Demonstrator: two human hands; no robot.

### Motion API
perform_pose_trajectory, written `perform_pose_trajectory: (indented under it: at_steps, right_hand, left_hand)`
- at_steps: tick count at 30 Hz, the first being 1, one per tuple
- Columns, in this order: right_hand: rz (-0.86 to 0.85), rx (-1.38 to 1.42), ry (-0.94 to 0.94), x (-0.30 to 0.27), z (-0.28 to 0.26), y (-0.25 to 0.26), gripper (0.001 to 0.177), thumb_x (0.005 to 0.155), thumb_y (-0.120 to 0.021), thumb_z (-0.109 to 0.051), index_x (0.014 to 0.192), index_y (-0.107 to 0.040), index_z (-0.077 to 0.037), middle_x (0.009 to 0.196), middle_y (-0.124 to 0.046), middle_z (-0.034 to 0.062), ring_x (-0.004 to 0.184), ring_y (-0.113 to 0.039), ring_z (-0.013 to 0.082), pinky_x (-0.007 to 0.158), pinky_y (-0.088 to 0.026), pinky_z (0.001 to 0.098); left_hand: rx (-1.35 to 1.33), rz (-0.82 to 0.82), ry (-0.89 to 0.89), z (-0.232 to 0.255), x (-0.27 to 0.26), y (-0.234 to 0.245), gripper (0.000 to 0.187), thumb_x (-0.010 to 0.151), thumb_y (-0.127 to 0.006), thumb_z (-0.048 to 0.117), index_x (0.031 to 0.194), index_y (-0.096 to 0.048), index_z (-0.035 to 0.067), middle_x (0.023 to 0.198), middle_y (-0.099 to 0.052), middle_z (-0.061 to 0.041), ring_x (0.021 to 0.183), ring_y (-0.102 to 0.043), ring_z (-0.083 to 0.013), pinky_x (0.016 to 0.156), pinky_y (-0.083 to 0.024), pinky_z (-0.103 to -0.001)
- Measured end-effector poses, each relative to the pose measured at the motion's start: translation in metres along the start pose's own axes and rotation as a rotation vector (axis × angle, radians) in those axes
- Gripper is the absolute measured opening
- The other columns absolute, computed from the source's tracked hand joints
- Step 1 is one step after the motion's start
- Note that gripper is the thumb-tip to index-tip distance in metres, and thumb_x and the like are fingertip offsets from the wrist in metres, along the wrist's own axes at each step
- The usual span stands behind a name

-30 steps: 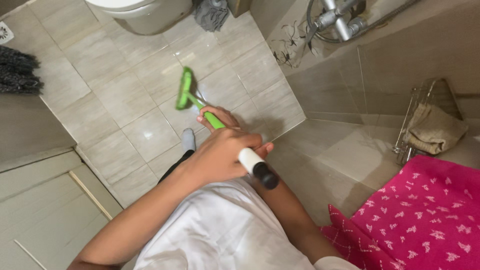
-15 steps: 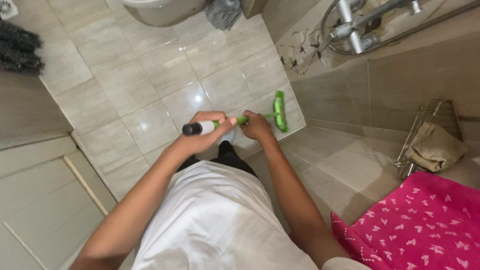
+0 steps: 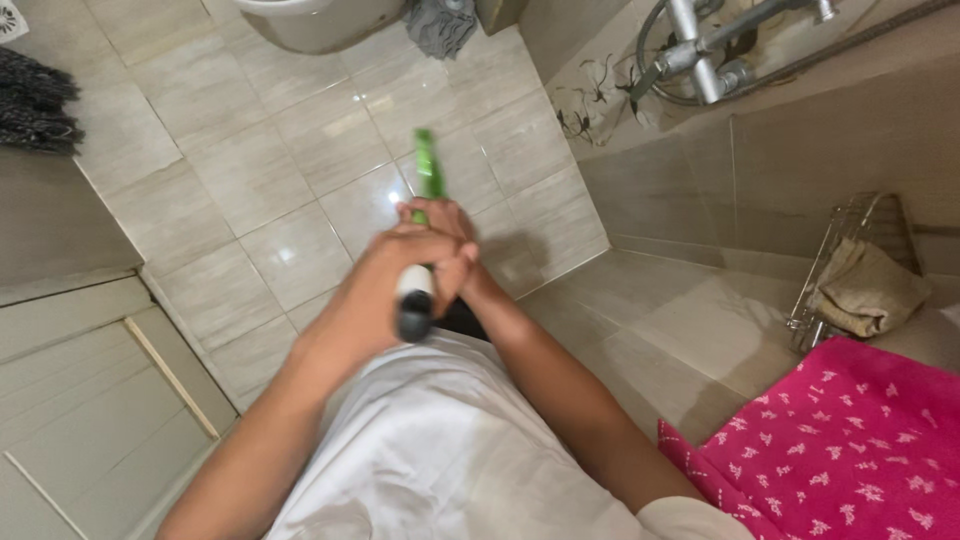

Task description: The person cleans the bathroom floor using a green squeegee, pushing it across the tiled surface in various directions near the toilet and shower area.

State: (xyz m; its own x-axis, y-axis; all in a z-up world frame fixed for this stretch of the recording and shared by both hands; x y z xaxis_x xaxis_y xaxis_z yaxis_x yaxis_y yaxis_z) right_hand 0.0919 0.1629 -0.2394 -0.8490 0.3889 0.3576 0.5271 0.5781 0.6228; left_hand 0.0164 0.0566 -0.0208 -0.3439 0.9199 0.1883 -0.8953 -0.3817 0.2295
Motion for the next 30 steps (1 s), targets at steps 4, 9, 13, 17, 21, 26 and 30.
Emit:
perform_pose_trajectory:
  at_steps: [4,9,13,17,21,26,30]
  right_hand:
    - [0.004,0.112,-0.007,0.002,-0.03,0.002,0.029,0.101,-0.064,-0.019,0.128,-0.067,-0.01,0.125,-0.061,0.0109,0.116,-0.054,0.0261,0.1,-0.047,0.0387]
    - [-0.033,0.257,-0.315,0.031,-0.043,0.0,0.03,0.098,-0.07,-0.028,0.123,-0.066,-0.012,0.117,-0.064,0.0058,0.109,-0.055,0.0244,0.095,-0.047,0.0359]
    - [-0.028,1.033,-0.301,0.026,-0.061,0.064,0.041,0.094,-0.052,-0.029,0.128,-0.066,-0.011,0.126,-0.061,0.0049,0.125,-0.055,0.0226,0.112,-0.046,0.0366]
    - [-0.3,0.147,-0.357,0.056,-0.033,0.074,0.034,0.084,-0.061,-0.029,0.11,-0.073,-0.01,0.111,-0.074,0.0127,0.102,-0.069,0.0281,0.089,-0.053,0.0425]
    - [-0.372,-0.089,-0.456,0.045,0.027,0.067,0.026,0.075,-0.077,-0.029,0.099,-0.079,-0.02,0.094,-0.076,0.014,0.088,-0.073,0.0352,0.077,-0.055,0.0465]
    - [-0.423,-0.336,-0.43,0.009,0.132,0.055,0.027,0.076,-0.079,-0.027,0.101,-0.078,-0.016,0.093,-0.074,0.0184,0.091,-0.069,0.0395,0.082,-0.054,0.0497]
    - [-0.589,-0.404,-0.376,-0.003,0.175,0.034,0.016,0.084,-0.075,-0.026,0.097,-0.08,-0.019,0.093,-0.074,0.0182,0.092,-0.07,0.0392,0.085,-0.054,0.0493]
  left_hand:
    - [0.215,-0.086,0.044,-0.015,0.012,-0.036,0.029,0.095,-0.069,0.023,0.071,-0.064,0.007,0.067,-0.064,-0.012,0.07,-0.065,-0.0318,0.065,-0.048,-0.044]
    - [0.261,-0.064,-0.022,-0.023,0.023,-0.048,0.029,0.096,-0.07,0.025,0.074,-0.065,0.007,0.068,-0.066,-0.011,0.066,-0.064,-0.0317,0.063,-0.047,-0.045]
    - [0.189,0.045,-0.078,-0.007,0.02,-0.038,0.036,0.098,-0.071,0.024,0.07,-0.059,0.005,0.063,-0.061,-0.009,0.058,-0.06,-0.0243,0.061,-0.046,-0.039]
    - [0.132,0.219,-0.058,-0.001,0.012,-0.025,0.037,0.101,-0.07,0.017,0.07,-0.055,0.004,0.063,-0.056,-0.006,0.058,-0.055,-0.0174,0.059,-0.045,-0.033]
    - [-0.069,0.296,0.23,-0.025,-0.002,-0.021,0.042,0.104,-0.068,0.015,0.068,-0.048,0.003,0.062,-0.051,-0.004,0.057,-0.045,-0.0129,0.056,-0.041,-0.03]
    - [-0.097,0.321,0.246,-0.08,-0.002,-0.047,0.035,0.103,-0.068,0.016,0.073,-0.055,0.003,0.073,-0.061,-0.003,0.072,-0.055,-0.0094,0.066,-0.047,-0.028]
    - [-0.106,0.187,0.232,-0.08,0.0,-0.056,0.037,0.102,-0.067,0.017,0.072,-0.052,0.003,0.067,-0.054,-0.004,0.062,-0.05,-0.011,0.059,-0.043,-0.029]
Point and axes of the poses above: each hand's wrist, its own x-axis towards the middle knuckle, its own y-axis out of the back of the hand, z = x × y, the point moved 1 cm from there along x, towards the middle knuckle
